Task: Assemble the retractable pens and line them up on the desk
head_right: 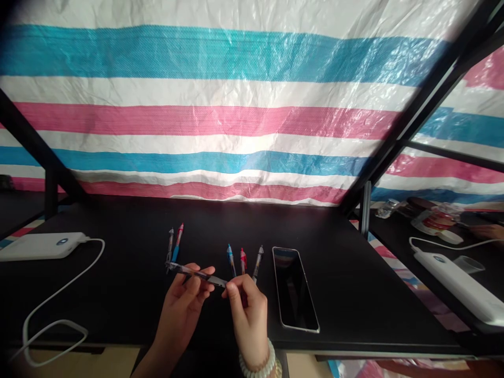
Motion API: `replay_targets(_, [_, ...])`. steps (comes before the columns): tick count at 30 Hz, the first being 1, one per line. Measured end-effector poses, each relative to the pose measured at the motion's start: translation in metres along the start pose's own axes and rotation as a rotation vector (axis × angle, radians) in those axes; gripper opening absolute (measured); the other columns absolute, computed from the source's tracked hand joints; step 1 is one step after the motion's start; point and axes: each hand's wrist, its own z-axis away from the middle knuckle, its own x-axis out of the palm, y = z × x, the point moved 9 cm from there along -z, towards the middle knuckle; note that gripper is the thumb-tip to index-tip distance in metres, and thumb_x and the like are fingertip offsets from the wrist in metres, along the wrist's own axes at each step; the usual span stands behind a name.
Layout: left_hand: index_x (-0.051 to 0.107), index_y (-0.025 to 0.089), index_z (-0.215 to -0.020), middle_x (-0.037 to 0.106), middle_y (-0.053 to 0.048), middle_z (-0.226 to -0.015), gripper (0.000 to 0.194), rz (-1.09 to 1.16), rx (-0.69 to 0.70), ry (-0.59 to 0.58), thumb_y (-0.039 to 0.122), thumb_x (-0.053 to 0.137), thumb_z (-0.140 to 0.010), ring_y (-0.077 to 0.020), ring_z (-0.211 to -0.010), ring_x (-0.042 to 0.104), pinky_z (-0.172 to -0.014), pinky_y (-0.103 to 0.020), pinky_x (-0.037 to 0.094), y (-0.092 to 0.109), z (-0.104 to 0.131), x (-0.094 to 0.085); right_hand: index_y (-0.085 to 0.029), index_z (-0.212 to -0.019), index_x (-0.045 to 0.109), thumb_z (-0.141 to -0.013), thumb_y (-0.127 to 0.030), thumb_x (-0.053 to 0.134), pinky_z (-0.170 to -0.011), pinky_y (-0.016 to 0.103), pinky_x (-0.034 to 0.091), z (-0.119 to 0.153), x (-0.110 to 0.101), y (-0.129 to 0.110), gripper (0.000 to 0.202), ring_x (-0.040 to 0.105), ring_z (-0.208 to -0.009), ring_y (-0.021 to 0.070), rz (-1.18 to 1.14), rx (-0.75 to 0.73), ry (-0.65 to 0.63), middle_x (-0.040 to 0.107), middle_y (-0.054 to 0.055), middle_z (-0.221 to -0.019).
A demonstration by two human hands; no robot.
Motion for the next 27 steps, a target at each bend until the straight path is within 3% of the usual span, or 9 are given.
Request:
replay_targets(2, [0.061,0.019,-0.102,0.075,-0.010,-0.103,0.024,0.004,0.006,-0.005,0.025,0.073,-0.082,-0.0140,-0.075,0.069,-0.073,-0.027,0.054,-0.0004,-0.0007,-0.0003,-0.019,-0.080,0.061,-0.098,-0.037,0.050,-0.062,0.025,0.047,-0.0001,0.0026,-0.0002,0.027,0.060,-0.064,0.0165,-0.016,0.006,-0.024,0.064,0.002,-0.068])
replay_targets(4, [0.061,0.020,-0.101,0.075,-0.009,-0.102,0.023,0.023,0.018,0.004,0.024,0.073,-0.082,-0.0136,-0.076,0.069,-0.075,-0.027,0.054,0.0003,-0.0013,-0.0012,-0.020,-0.099,0.061,-0.096,-0.036,0.054,-0.065,0.026,0.049,0.0003,0.0034,0.0024,0.018,0.064,-0.069,0.0179,-0.056,0.018,-0.022,0.067,0.002,-0.076])
replay_targets(6, [0.061,0.020,-0.101,0.075,-0.009,-0.102,0.023,0.041,0.026,0.013,0.024,0.074,-0.082,-0.0136,-0.077,0.069,-0.076,-0.028,0.054,0.0009,-0.0017,-0.0017,-0.021,-0.111,0.056,-0.093,-0.034,0.059,-0.067,0.027,0.051,0.0010,0.0031,0.0052,0.023,0.066,-0.075,0.0190,-0.071,0.023,-0.007,0.070,0.004,-0.086])
replay_targets(10, [0.061,0.019,-0.100,0.075,-0.010,-0.101,0.022,0.032,0.026,0.002,0.024,0.073,-0.082,-0.0145,-0.076,0.069,-0.075,-0.029,0.055,0.0008,-0.0018,-0.0006,-0.020,-0.096,0.059,-0.094,-0.034,0.058,-0.065,0.026,0.050,0.0025,0.0036,0.0064,0.014,0.066,-0.073,0.0186,-0.051,0.027,-0.018,0.069,0.004,-0.080])
replay_targets(13, [0.062,0.019,-0.100,0.075,-0.010,-0.101,0.020,0.021,0.024,-0.012,0.024,0.072,-0.083,-0.0140,-0.075,0.068,-0.074,-0.028,0.054,0.0001,-0.0016,0.0002,-0.020,-0.083,0.060,-0.096,-0.035,0.053,-0.062,0.025,0.047,0.0018,0.0049,0.0047,0.021,0.062,-0.065,0.0167,-0.007,0.027,-0.043,0.065,0.002,-0.070])
replay_targets(18, [0.065,0.020,-0.097,0.075,-0.009,-0.098,0.019,0.045,0.041,0.002,0.024,0.073,-0.081,-0.0144,-0.076,0.067,-0.075,-0.028,0.054,0.0018,-0.0017,0.0002,-0.020,-0.108,0.058,-0.091,-0.034,0.061,-0.062,0.026,0.049,0.0001,0.0030,0.0070,0.022,0.063,-0.068,0.0177,-0.027,0.036,-0.007,0.069,0.003,-0.081])
replay_targets(22, [0.068,0.020,-0.094,0.073,-0.006,-0.094,0.019,0.037,0.048,0.005,0.024,0.076,-0.078,-0.0146,-0.076,0.065,-0.073,-0.028,0.054,0.0036,-0.0016,0.0007,-0.020,-0.091,0.060,-0.092,-0.036,0.059,-0.057,0.025,0.046,0.0027,0.0045,0.0082,0.016,0.060,-0.062,0.0167,0.027,0.027,-0.025,0.065,0.003,-0.074])
replay_targets(27, [0.071,0.019,-0.083,0.069,-0.003,-0.088,0.019,0.006,0.067,0.036,0.026,0.083,-0.069,-0.0125,-0.071,0.062,-0.067,-0.023,0.052,0.0065,-0.0020,-0.0019,-0.020,-0.086,0.060,-0.094,-0.038,0.054,-0.049,0.024,0.036,0.0036,0.0074,0.0002,0.021,0.046,-0.054,0.0136,0.078,-0.022,-0.085,0.052,-0.002,-0.064])
